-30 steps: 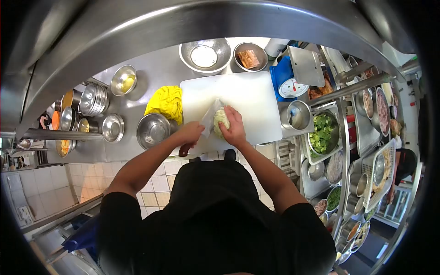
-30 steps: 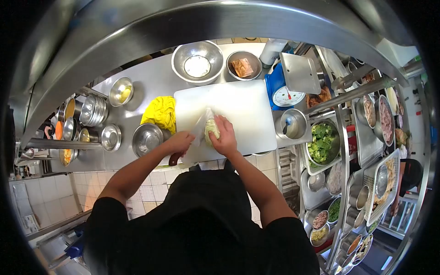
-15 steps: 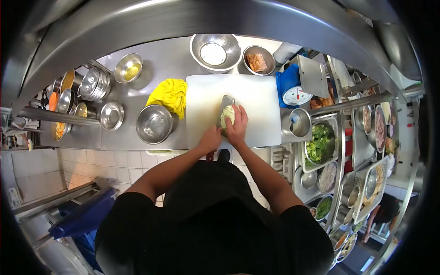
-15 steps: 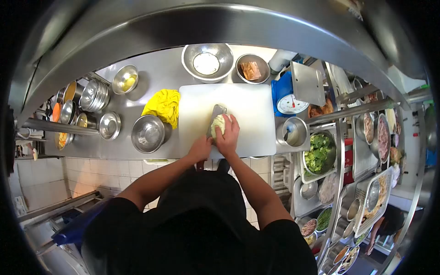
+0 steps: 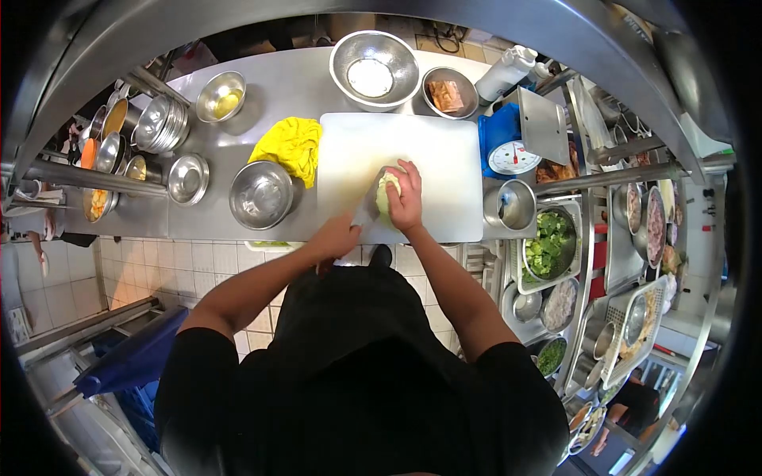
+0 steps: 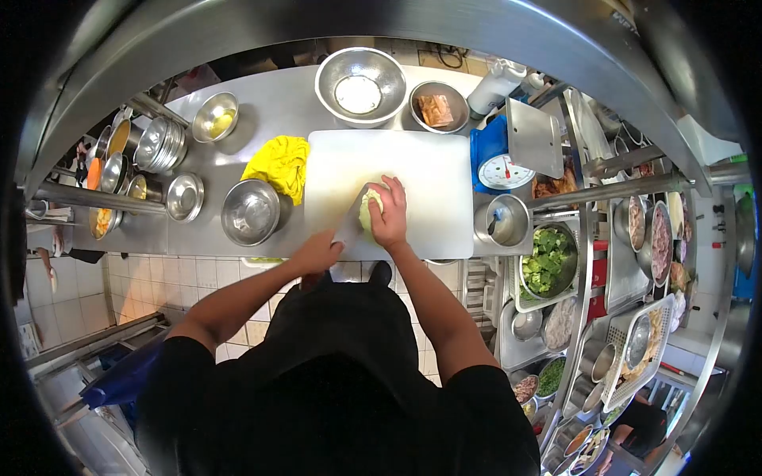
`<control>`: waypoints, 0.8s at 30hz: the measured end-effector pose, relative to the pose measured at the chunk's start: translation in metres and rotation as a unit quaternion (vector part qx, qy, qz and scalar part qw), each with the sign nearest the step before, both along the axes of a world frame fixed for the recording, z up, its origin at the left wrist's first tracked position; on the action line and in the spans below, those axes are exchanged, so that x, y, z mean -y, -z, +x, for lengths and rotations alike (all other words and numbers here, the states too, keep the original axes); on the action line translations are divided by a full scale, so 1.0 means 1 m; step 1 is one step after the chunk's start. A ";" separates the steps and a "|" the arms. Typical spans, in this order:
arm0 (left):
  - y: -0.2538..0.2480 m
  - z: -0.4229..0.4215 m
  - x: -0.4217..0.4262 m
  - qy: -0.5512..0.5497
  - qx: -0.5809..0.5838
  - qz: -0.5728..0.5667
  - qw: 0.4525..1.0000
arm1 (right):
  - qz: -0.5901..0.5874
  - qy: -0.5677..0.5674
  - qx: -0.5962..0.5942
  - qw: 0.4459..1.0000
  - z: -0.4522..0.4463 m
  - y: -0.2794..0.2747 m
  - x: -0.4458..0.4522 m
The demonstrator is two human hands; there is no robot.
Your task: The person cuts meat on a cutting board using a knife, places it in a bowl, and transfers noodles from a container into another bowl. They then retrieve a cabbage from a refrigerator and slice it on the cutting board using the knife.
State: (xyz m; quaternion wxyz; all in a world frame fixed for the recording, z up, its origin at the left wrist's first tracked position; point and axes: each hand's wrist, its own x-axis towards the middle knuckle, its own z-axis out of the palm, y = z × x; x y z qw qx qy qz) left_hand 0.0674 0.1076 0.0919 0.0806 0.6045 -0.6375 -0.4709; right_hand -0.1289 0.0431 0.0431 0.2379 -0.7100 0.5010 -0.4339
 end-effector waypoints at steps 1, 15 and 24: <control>0.005 -0.010 -0.005 -0.017 0.010 -0.022 1.000 | -0.005 0.006 0.003 1.000 0.002 0.000 0.000; 0.047 -0.063 0.025 -0.053 -0.005 -0.098 0.994 | -0.019 0.078 0.048 0.996 -0.003 0.003 0.002; 0.025 -0.066 0.034 -0.023 0.015 -0.065 0.998 | -0.045 0.094 0.079 0.991 -0.010 0.001 0.012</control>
